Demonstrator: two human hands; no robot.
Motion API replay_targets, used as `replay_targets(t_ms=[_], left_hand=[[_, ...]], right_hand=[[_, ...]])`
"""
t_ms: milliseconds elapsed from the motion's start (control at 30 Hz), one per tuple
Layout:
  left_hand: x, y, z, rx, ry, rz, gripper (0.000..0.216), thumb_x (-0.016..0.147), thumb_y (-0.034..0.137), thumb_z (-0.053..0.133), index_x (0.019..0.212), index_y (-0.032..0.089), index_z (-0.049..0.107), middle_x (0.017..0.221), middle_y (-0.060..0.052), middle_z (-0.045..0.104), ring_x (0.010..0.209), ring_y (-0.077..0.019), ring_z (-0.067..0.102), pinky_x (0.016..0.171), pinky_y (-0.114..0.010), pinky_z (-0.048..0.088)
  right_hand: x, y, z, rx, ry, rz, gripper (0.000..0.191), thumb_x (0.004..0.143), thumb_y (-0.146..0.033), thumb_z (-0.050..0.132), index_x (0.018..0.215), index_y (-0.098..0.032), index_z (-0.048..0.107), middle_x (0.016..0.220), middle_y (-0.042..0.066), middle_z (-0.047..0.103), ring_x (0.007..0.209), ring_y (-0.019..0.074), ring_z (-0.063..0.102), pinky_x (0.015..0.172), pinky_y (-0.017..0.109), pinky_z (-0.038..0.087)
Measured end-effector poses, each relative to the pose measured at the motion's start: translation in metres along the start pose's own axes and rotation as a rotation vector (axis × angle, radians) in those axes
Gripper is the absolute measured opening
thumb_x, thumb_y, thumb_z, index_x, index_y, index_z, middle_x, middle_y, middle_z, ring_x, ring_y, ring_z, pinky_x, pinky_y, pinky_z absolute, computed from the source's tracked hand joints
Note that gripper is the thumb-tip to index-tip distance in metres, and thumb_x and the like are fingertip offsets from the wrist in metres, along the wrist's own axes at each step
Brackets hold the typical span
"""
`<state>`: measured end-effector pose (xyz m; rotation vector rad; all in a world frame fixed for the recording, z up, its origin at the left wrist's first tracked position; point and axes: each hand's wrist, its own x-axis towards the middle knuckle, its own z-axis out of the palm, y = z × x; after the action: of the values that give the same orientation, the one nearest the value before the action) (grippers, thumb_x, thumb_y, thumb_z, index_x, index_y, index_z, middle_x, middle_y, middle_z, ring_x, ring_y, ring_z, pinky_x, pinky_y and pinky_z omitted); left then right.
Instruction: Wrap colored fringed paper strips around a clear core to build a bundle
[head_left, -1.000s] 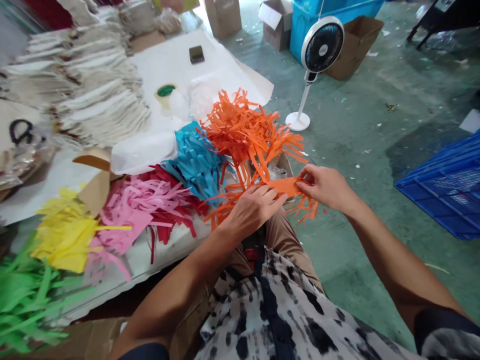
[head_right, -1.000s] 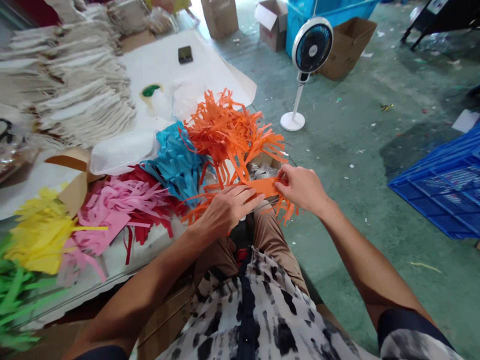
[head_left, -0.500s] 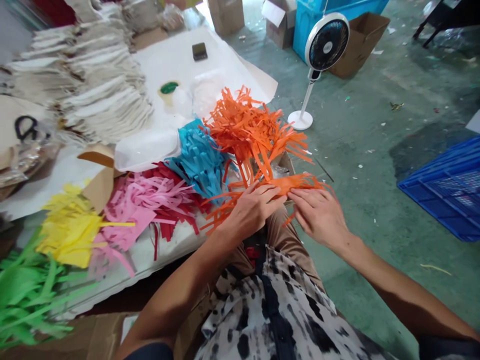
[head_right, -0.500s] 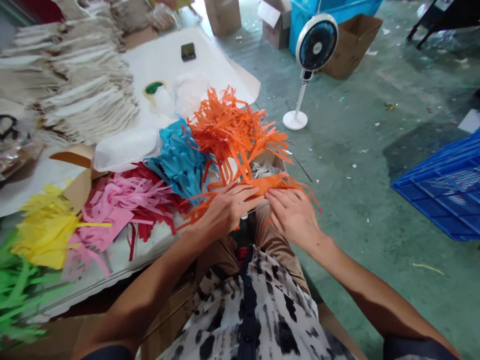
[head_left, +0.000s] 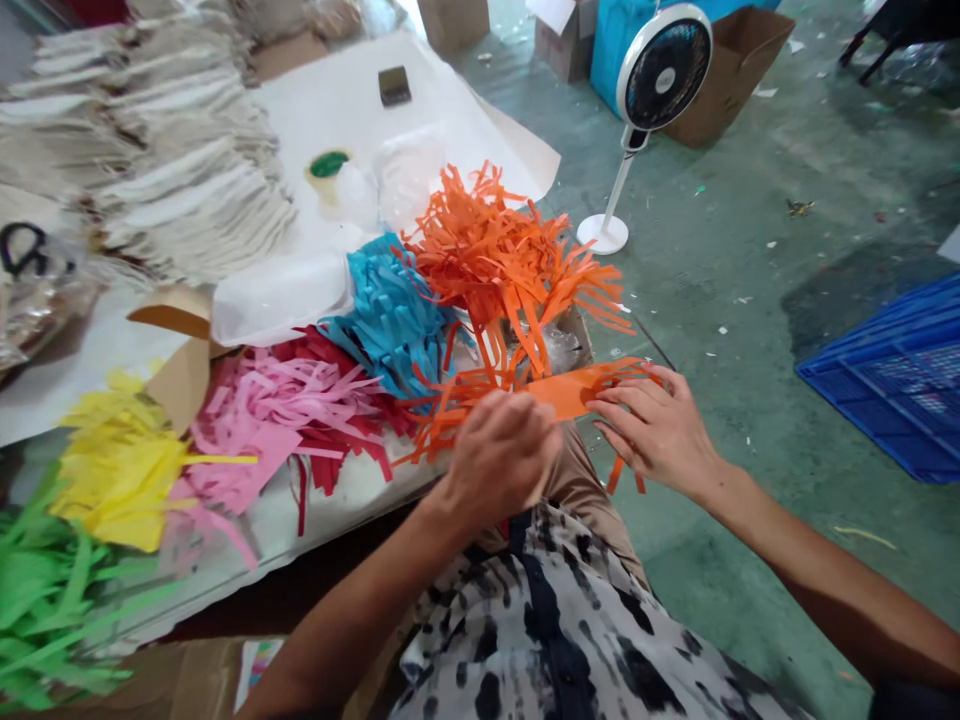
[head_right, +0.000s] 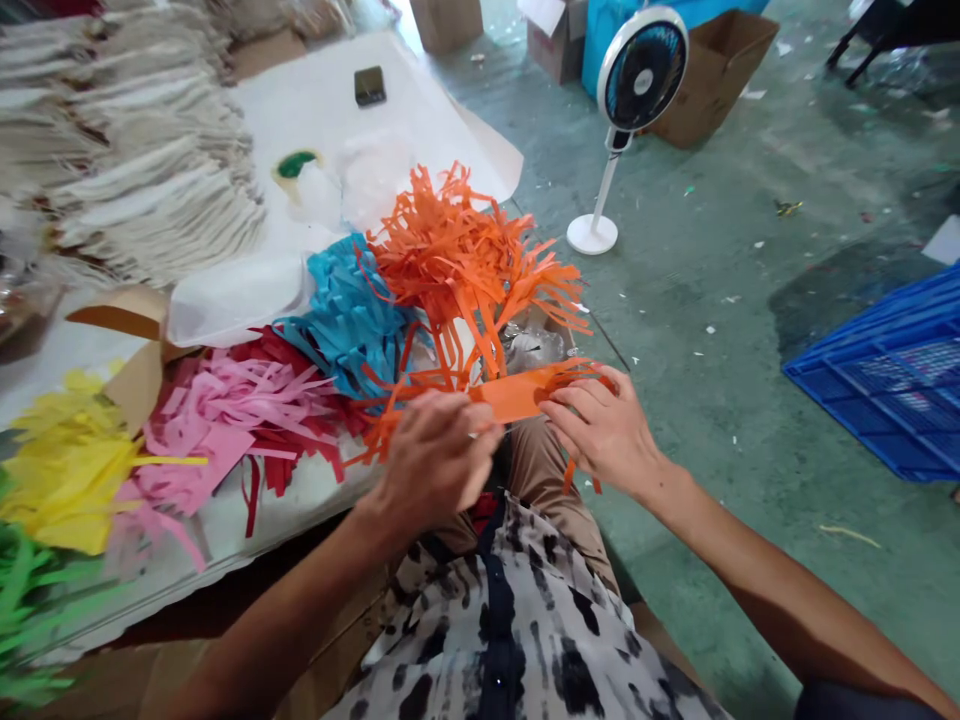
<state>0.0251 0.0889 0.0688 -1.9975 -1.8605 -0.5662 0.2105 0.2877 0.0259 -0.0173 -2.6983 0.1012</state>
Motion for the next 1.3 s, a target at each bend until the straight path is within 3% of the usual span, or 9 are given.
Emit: replay_targets(t_ms=[67,167,333,433,567,767,1067,1200,1300], left_hand=[[0.003,0.021,0.016,-0.021,-0.078,-0.008,0.03,0.099,0.02,0.063,0.128,0.017,0.072,0.122,-0.007,0.076,0.118,-0.0225,0.063,0.109,-0.037,0.049],[-0.001,0.031,0.036,-0.047,-0.108,-0.131,0.031,0.101,0.021,0.062,0.131,0.016,0.069,0.123,-0.009,0.076,0.112,-0.0241,0.066,0.099,-0.038,0.054],[-0.009,0.02,0.034,-0.232,-0.07,-0.351,0.014,0.103,0.023,0.063,0.11,0.019,0.074,0.108,-0.006,0.077,0.101,-0.0215,0.067,0.094,-0.038,0.054],[-0.007,0.016,0.026,-0.284,-0.059,-0.525,0.017,0.102,0.026,0.064,0.088,0.021,0.071,0.095,-0.003,0.076,0.093,-0.0204,0.065,0.09,-0.038,0.051],[-0.003,0.014,0.026,-0.185,-0.073,-0.631,0.018,0.1,0.024,0.066,0.082,0.021,0.067,0.09,-0.004,0.072,0.092,-0.023,0.061,0.088,-0.039,0.048],[-0.002,0.011,0.032,-0.03,-0.156,-0.602,0.015,0.099,0.025,0.064,0.084,0.021,0.064,0.094,-0.008,0.07,0.094,-0.0268,0.058,0.084,-0.041,0.045],[-0.001,0.01,0.034,0.043,-0.19,-0.593,0.015,0.099,0.026,0.064,0.086,0.021,0.065,0.095,-0.008,0.071,0.097,-0.0281,0.061,0.085,-0.042,0.045],[0.002,0.015,0.037,0.056,-0.161,-0.566,0.012,0.101,0.023,0.063,0.11,0.02,0.071,0.108,-0.009,0.074,0.104,-0.0274,0.064,0.092,-0.043,0.046],[0.006,0.017,0.038,0.021,-0.099,-0.333,0.026,0.104,0.018,0.058,0.127,0.026,0.069,0.124,-0.004,0.076,0.117,-0.0244,0.063,0.105,-0.042,0.043]], right_hand=[[-0.003,0.004,0.002,-0.025,-0.011,-0.006,0.028,0.1,-0.017,0.064,0.126,-0.024,0.071,0.109,0.004,0.08,0.108,0.0237,0.071,0.116,0.052,0.036],[-0.005,0.011,0.002,0.007,0.008,-0.02,0.029,0.1,-0.015,0.062,0.125,-0.026,0.072,0.106,0.002,0.079,0.105,0.0223,0.07,0.116,0.052,0.035],[0.008,0.02,-0.008,0.249,-0.076,0.116,0.012,0.105,-0.032,0.062,0.106,-0.027,0.073,0.108,0.003,0.077,0.106,0.0228,0.066,0.102,0.045,0.039],[0.021,0.021,-0.014,0.308,-0.193,0.226,0.02,0.106,-0.04,0.059,0.098,-0.024,0.07,0.102,0.004,0.076,0.099,0.0235,0.063,0.091,0.041,0.038],[0.035,0.022,-0.014,0.252,-0.307,0.318,0.029,0.106,-0.046,0.055,0.094,-0.023,0.068,0.091,0.004,0.074,0.092,0.0245,0.06,0.085,0.039,0.034],[0.045,0.022,-0.009,0.107,-0.409,0.329,0.041,0.108,-0.051,0.048,0.085,-0.021,0.064,0.084,0.006,0.071,0.088,0.0258,0.058,0.076,0.037,0.028],[0.052,0.018,-0.007,-0.039,-0.444,0.321,0.04,0.106,-0.05,0.053,0.081,-0.02,0.063,0.083,0.006,0.072,0.087,0.0265,0.059,0.074,0.037,0.026],[0.046,0.012,-0.007,-0.145,-0.268,0.321,0.033,0.104,-0.051,0.058,0.099,-0.02,0.068,0.099,0.009,0.076,0.101,0.0294,0.062,0.088,0.044,0.036],[0.037,0.009,-0.004,-0.133,-0.083,0.134,0.02,0.108,-0.034,0.053,0.118,-0.027,0.068,0.117,0.003,0.078,0.115,0.0248,0.063,0.114,0.052,0.03]])
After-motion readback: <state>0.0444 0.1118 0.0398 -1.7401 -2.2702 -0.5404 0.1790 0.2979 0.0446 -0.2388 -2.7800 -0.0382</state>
